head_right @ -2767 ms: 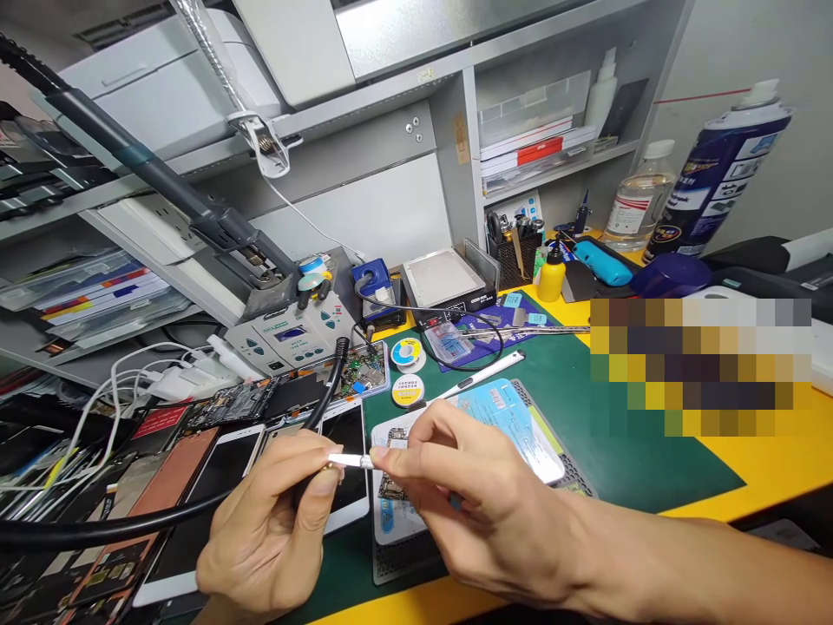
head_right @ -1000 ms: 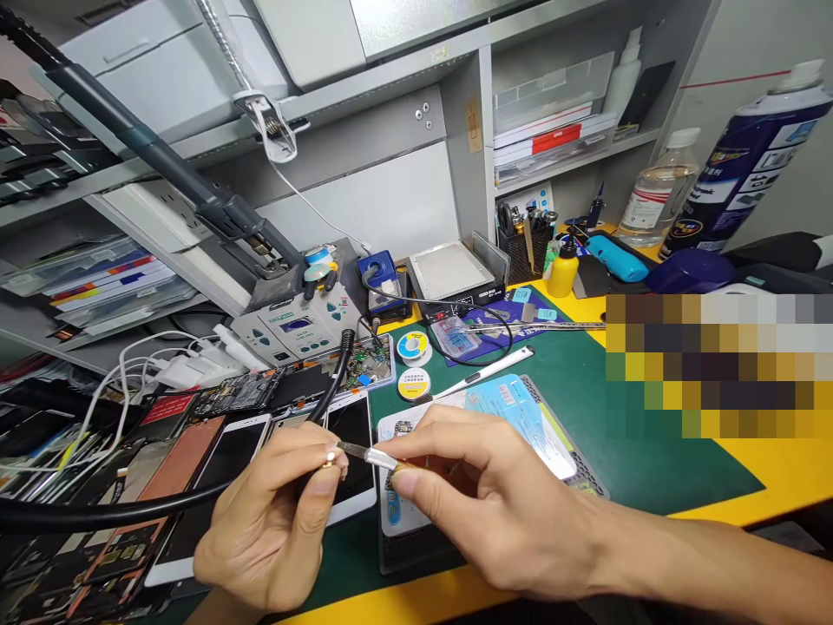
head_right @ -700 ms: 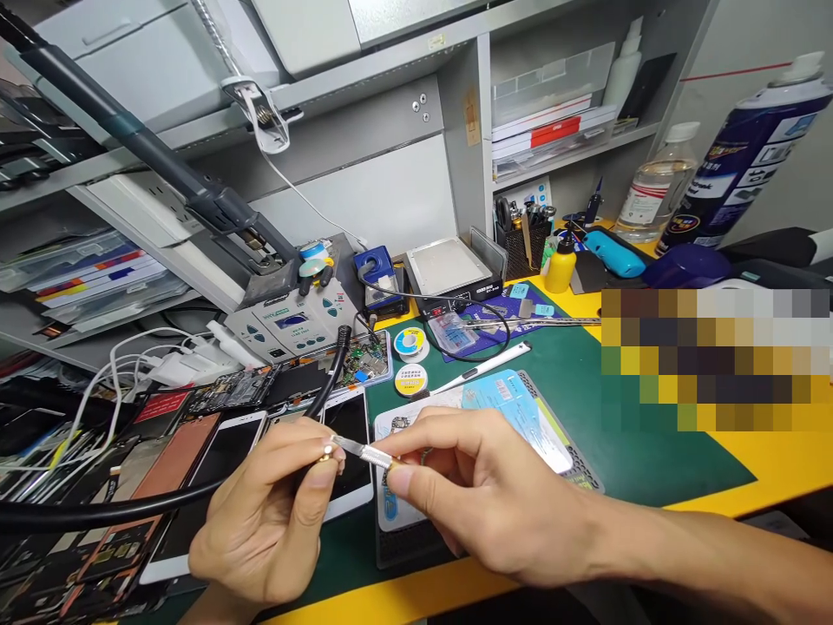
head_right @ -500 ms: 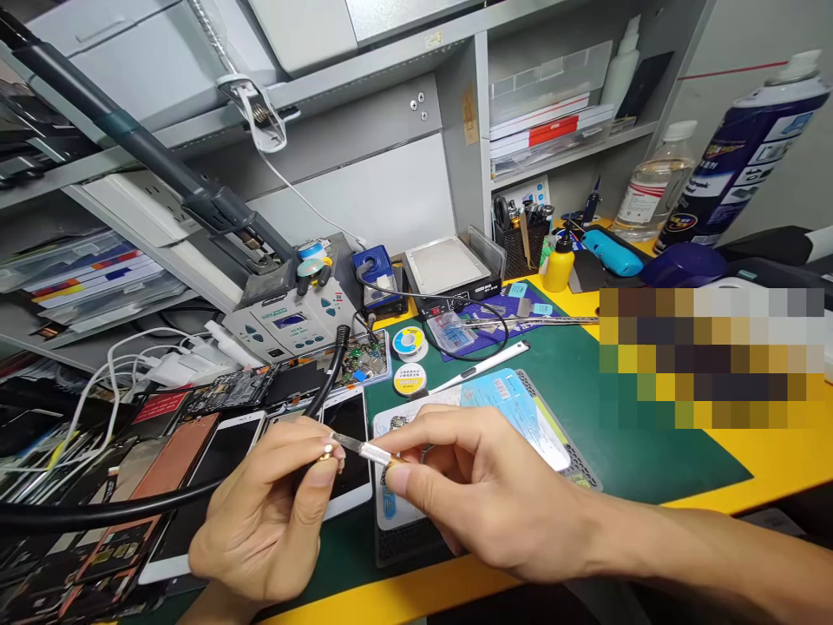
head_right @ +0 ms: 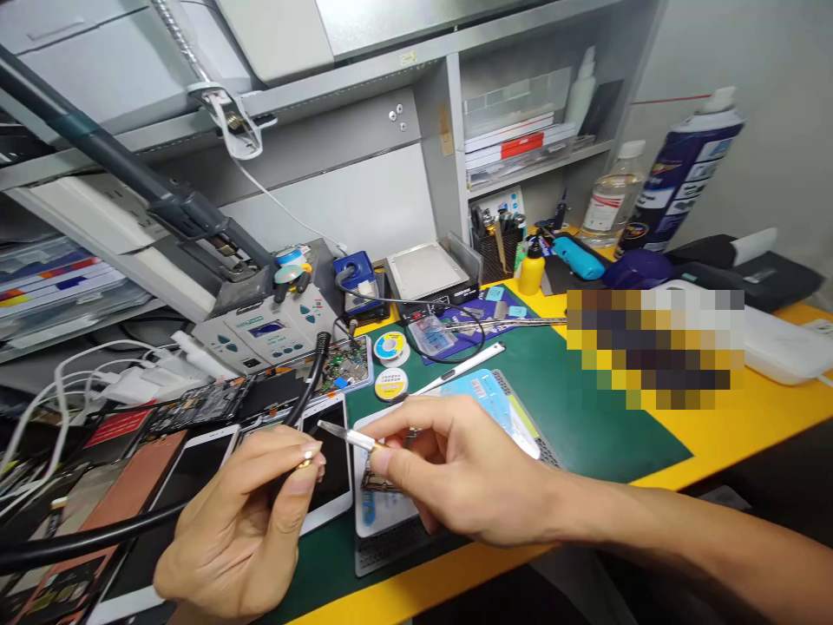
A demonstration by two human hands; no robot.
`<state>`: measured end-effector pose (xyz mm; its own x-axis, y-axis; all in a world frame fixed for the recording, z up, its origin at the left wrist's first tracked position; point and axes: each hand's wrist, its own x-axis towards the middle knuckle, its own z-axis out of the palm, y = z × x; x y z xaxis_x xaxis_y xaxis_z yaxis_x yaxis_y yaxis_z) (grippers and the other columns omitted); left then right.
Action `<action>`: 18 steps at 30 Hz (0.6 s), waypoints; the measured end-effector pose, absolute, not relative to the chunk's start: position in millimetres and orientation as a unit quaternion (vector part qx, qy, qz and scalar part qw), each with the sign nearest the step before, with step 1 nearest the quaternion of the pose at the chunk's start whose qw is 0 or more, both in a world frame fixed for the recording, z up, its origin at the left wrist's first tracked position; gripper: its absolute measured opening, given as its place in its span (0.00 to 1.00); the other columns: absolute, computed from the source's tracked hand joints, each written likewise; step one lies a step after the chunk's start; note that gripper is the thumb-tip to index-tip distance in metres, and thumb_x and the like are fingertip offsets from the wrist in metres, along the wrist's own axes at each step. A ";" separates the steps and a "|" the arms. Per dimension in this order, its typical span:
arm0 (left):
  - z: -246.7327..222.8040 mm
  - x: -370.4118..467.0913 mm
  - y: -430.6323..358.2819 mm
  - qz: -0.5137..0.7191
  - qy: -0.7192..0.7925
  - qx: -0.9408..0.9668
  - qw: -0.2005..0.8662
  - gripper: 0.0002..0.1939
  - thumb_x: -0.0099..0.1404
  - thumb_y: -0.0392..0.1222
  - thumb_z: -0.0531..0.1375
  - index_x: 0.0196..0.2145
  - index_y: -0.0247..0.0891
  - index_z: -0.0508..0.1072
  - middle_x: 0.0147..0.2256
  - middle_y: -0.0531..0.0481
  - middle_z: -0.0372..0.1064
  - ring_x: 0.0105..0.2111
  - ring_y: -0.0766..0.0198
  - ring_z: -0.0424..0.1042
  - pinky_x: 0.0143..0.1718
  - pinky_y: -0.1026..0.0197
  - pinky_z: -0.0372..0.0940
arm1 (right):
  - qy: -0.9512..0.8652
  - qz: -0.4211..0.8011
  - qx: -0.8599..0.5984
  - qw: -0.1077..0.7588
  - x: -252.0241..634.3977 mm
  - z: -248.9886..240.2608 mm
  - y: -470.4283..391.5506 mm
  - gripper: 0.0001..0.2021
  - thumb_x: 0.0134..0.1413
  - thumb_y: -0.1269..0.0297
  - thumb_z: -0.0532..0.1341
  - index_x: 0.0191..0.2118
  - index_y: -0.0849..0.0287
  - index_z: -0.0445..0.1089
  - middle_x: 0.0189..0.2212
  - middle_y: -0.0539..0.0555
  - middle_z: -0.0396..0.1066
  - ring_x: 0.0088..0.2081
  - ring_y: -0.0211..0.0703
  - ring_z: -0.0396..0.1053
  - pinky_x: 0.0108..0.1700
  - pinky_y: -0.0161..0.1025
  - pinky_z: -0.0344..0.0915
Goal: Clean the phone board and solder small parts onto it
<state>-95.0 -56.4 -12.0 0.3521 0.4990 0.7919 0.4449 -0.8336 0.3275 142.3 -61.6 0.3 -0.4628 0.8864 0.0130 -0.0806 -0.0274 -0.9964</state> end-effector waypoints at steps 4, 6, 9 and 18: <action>-14.3 -96.7 -53.8 0.493 0.279 0.824 0.016 0.17 0.66 0.22 0.61 0.49 0.36 0.76 0.39 0.48 0.77 0.39 0.62 0.78 0.41 0.61 0.75 | -0.647 0.396 -0.468 0.454 174.7 4.9 -42.5 0.19 0.66 0.49 0.65 0.45 0.62 0.80 0.32 0.55 0.76 0.25 0.37 0.70 0.27 0.34 0.69; -16.1 -98.4 -52.5 0.495 0.275 0.824 0.009 0.17 0.65 0.22 0.63 0.49 0.37 0.77 0.39 0.48 0.78 0.39 0.62 0.79 0.42 0.62 0.75 | -0.651 0.310 -0.532 0.445 202.2 8.2 -32.3 0.24 0.66 0.44 0.62 0.49 0.63 0.78 0.30 0.54 0.76 0.27 0.41 0.72 0.28 0.36 0.70; -19.3 -100.2 -51.2 0.485 0.271 0.831 -0.013 0.16 0.66 0.23 0.64 0.48 0.36 0.77 0.41 0.48 0.78 0.40 0.64 0.79 0.47 0.63 0.74 | -0.663 0.252 -0.584 0.395 244.5 10.2 -21.8 0.25 0.69 0.44 0.59 0.49 0.65 0.78 0.33 0.57 0.78 0.32 0.46 0.75 0.32 0.39 0.71; -23.0 -92.6 -48.8 0.465 0.253 0.848 -0.030 0.11 0.71 0.26 0.63 0.49 0.35 0.76 0.41 0.47 0.77 0.40 0.65 0.78 0.47 0.65 0.72 | -0.729 0.124 -0.662 0.121 276.0 -1.3 -13.8 0.12 0.71 0.57 0.64 0.48 0.61 0.76 0.43 0.55 0.78 0.42 0.46 0.77 0.47 0.47 0.76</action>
<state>-92.6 -48.8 -23.0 0.4389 0.4019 0.8037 0.4575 -0.8697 0.1851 276.0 -13.8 -1.3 -0.0933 0.9956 0.0115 0.9358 0.0917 -0.3403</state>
